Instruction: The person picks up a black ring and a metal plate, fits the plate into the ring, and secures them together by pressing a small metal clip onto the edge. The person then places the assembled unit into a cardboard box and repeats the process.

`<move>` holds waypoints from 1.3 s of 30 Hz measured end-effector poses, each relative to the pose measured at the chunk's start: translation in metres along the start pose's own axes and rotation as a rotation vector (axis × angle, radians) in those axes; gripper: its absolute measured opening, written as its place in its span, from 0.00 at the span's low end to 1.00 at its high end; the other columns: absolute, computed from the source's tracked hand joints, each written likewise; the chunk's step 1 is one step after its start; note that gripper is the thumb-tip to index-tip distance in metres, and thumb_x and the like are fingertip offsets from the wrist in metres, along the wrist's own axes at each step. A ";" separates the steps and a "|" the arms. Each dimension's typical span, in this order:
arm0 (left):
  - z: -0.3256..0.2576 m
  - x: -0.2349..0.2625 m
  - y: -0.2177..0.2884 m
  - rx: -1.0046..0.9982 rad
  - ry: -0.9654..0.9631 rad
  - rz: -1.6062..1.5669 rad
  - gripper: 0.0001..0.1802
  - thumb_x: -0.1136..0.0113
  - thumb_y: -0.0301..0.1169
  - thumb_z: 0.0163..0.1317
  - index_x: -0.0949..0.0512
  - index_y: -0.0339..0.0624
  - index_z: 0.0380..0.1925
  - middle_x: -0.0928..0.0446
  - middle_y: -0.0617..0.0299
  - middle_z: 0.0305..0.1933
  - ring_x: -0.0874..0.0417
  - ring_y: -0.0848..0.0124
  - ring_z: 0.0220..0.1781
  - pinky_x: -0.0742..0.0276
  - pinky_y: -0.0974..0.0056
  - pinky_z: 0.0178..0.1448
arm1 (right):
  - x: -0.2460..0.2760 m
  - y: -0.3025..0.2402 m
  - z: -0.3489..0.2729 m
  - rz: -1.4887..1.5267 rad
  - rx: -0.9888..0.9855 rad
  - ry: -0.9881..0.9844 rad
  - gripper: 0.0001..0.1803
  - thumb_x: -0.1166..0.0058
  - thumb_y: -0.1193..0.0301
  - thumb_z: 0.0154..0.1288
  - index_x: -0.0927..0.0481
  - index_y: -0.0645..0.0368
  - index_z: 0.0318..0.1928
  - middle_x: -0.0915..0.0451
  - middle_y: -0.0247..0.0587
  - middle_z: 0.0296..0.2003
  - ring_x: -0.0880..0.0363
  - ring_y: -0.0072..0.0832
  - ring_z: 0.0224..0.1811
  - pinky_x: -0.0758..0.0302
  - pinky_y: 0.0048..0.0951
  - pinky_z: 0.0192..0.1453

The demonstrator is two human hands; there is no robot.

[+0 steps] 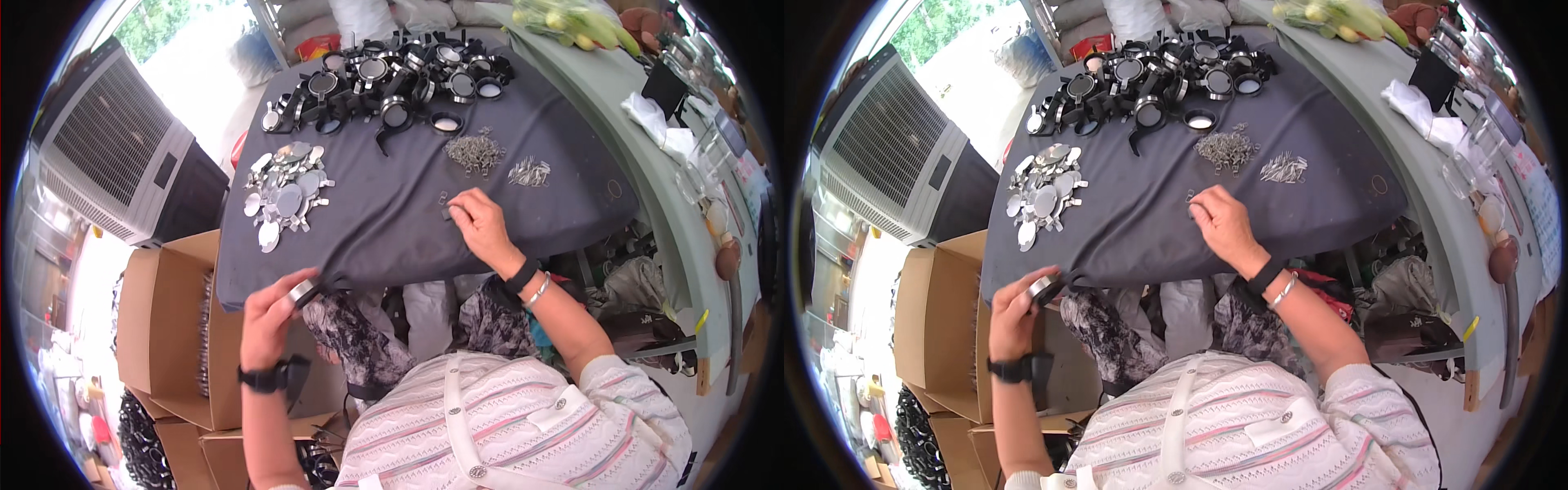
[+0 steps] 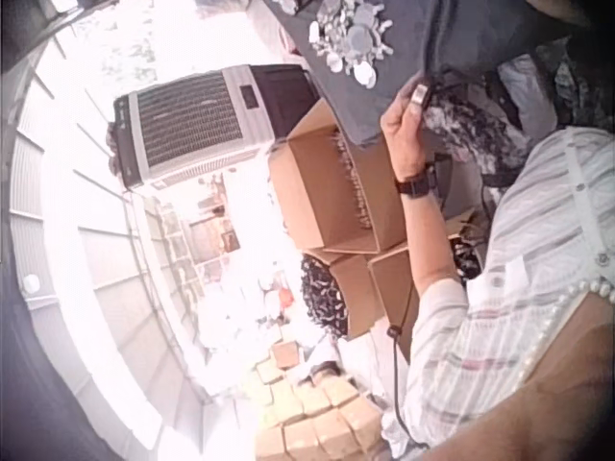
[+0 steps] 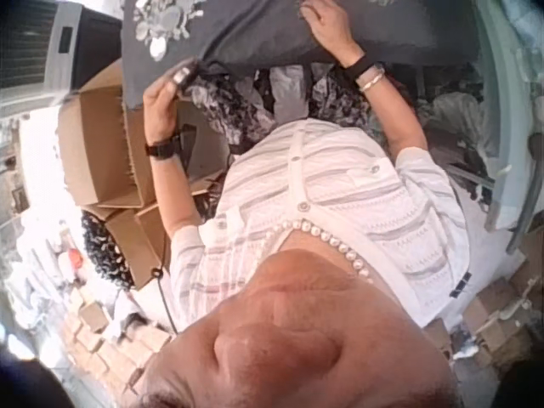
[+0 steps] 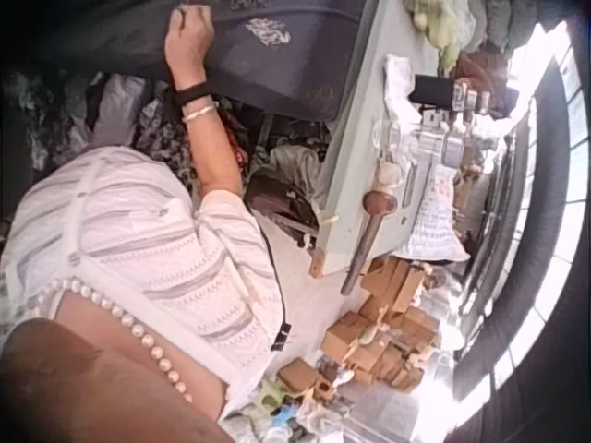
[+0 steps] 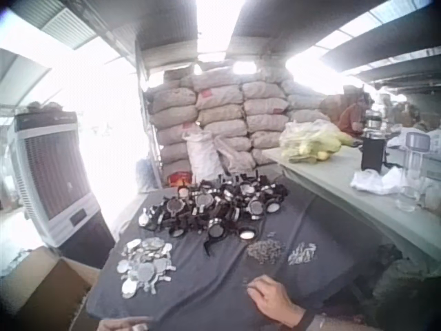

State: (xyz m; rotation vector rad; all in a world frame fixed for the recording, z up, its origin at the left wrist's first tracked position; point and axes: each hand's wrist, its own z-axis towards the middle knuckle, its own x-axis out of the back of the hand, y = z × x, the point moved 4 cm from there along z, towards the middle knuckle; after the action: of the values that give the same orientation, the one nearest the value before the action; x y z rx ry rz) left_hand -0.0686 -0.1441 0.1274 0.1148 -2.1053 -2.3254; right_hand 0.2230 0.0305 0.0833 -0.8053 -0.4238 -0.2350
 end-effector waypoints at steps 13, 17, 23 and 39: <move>0.101 -0.083 -0.040 -0.173 -0.264 -0.295 0.17 0.44 0.39 0.55 0.26 0.32 0.22 0.24 0.37 0.45 0.21 0.51 0.49 0.28 0.53 0.56 | -0.016 -0.039 -0.037 1.171 -0.811 -0.741 0.13 0.49 0.64 0.69 0.24 0.62 0.43 0.20 0.38 0.29 0.36 0.12 0.18 0.40 0.14 0.21; 0.101 -0.076 -0.052 -0.167 0.144 -0.147 0.17 0.44 0.32 0.60 0.27 0.30 0.44 0.22 0.47 0.43 0.19 0.62 0.43 0.23 0.62 0.45 | -0.026 -0.030 -0.030 1.067 -0.721 -0.548 0.06 0.46 0.71 0.66 0.25 0.61 0.36 0.22 0.35 0.26 0.35 0.12 0.16 0.38 0.15 0.19; 0.107 -0.112 -0.069 -0.120 0.099 -0.086 0.28 0.45 0.28 0.63 0.38 0.36 0.63 0.21 0.60 0.35 0.22 0.78 0.30 0.27 0.75 0.31 | -0.051 -0.016 -0.010 0.587 -0.514 -0.446 0.04 0.45 0.75 0.62 0.26 0.62 0.33 0.26 0.30 0.22 0.34 0.13 0.16 0.37 0.19 0.19; 0.128 -0.110 -0.099 -0.077 0.153 0.029 0.30 0.47 0.27 0.62 0.39 0.34 0.64 0.21 0.62 0.35 0.26 0.83 0.29 0.32 0.78 0.26 | -0.026 0.034 0.060 -0.565 0.271 -0.599 0.03 0.50 0.75 0.53 0.23 0.60 0.26 0.23 0.49 0.29 0.21 0.46 0.35 0.25 0.43 0.38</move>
State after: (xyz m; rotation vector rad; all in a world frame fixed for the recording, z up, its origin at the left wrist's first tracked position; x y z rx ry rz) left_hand 0.0387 -0.0014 0.0470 0.2513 -1.9327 -2.2968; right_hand 0.1954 0.0987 0.0860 -0.4598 -1.2257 -0.4494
